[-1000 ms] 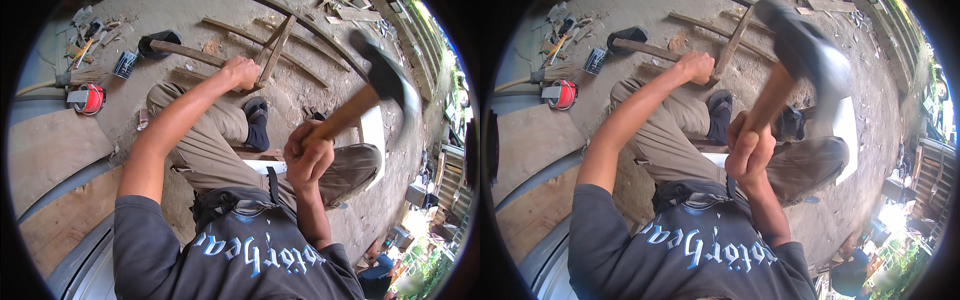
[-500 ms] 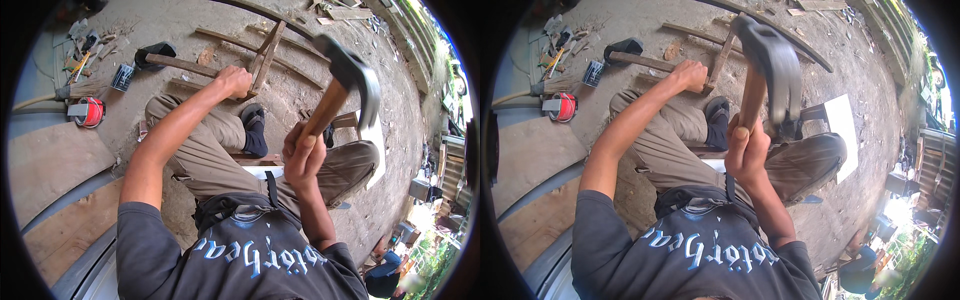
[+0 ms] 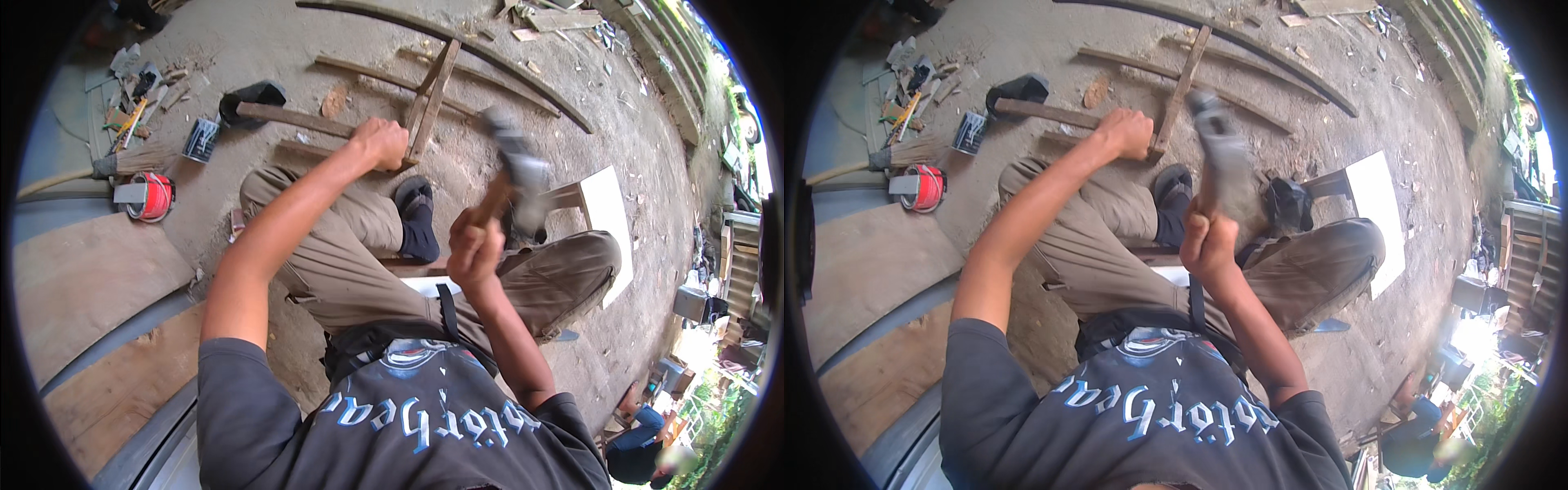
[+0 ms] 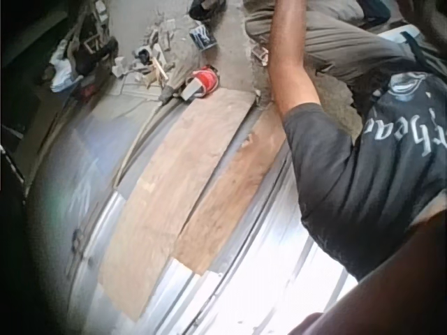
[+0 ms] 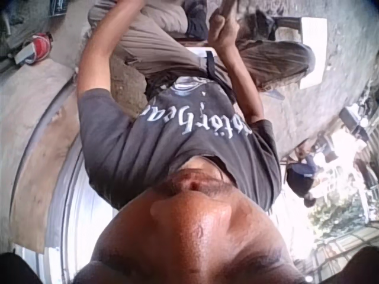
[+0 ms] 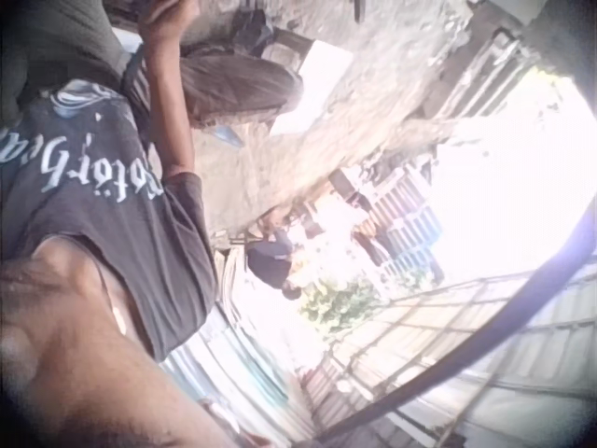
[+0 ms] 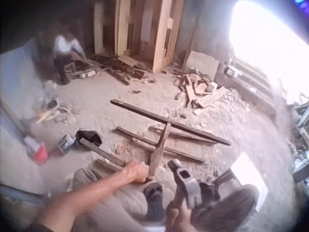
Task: The person assembles a wooden chair frame by hammering nails into joints. They retrieve nails from a black bag, position the frame, and secure the pieces with a hammer.
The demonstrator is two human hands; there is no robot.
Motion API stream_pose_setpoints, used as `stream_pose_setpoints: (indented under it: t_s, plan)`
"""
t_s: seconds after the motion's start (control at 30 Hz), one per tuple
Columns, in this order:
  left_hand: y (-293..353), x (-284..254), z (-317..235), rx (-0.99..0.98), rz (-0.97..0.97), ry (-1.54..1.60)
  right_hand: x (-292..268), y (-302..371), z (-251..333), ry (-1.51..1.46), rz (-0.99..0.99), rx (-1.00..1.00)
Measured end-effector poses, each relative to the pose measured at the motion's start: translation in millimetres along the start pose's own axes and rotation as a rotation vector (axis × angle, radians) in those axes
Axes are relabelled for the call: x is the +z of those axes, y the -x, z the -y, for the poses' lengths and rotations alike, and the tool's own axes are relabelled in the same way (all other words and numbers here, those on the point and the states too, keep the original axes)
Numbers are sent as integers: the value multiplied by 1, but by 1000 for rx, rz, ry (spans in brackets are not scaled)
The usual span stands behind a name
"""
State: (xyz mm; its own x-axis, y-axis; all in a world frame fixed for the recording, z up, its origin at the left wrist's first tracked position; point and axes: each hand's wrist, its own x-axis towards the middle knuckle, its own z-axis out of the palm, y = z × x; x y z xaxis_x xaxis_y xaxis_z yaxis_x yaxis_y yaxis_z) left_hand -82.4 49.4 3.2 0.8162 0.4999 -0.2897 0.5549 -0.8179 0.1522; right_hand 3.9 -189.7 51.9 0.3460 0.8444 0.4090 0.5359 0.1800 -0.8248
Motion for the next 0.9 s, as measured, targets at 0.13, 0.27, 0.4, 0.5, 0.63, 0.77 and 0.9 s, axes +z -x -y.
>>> stream_pose_setpoints:
  t_s: [0.13,0.27,0.4,0.5,0.63,0.77,0.9]
  plan:
    - [-2,11,8,28,-34,-13,-4,-8,-1,232,312,631]
    - [0,15,2,13,-56,14,-4,-13,14,52,88,368]
    - [0,11,1,47,-74,-24,14,3,-15,250,251,441]
    - [0,12,6,46,-54,-36,6,-6,5,184,189,589]
    - [-7,17,-1,25,-68,-41,10,12,-18,300,267,502]
    - [2,5,0,74,59,-59,-14,-7,-6,131,191,644]
    - [-1,-12,13,61,99,317,-42,-41,-22,32,-154,602]
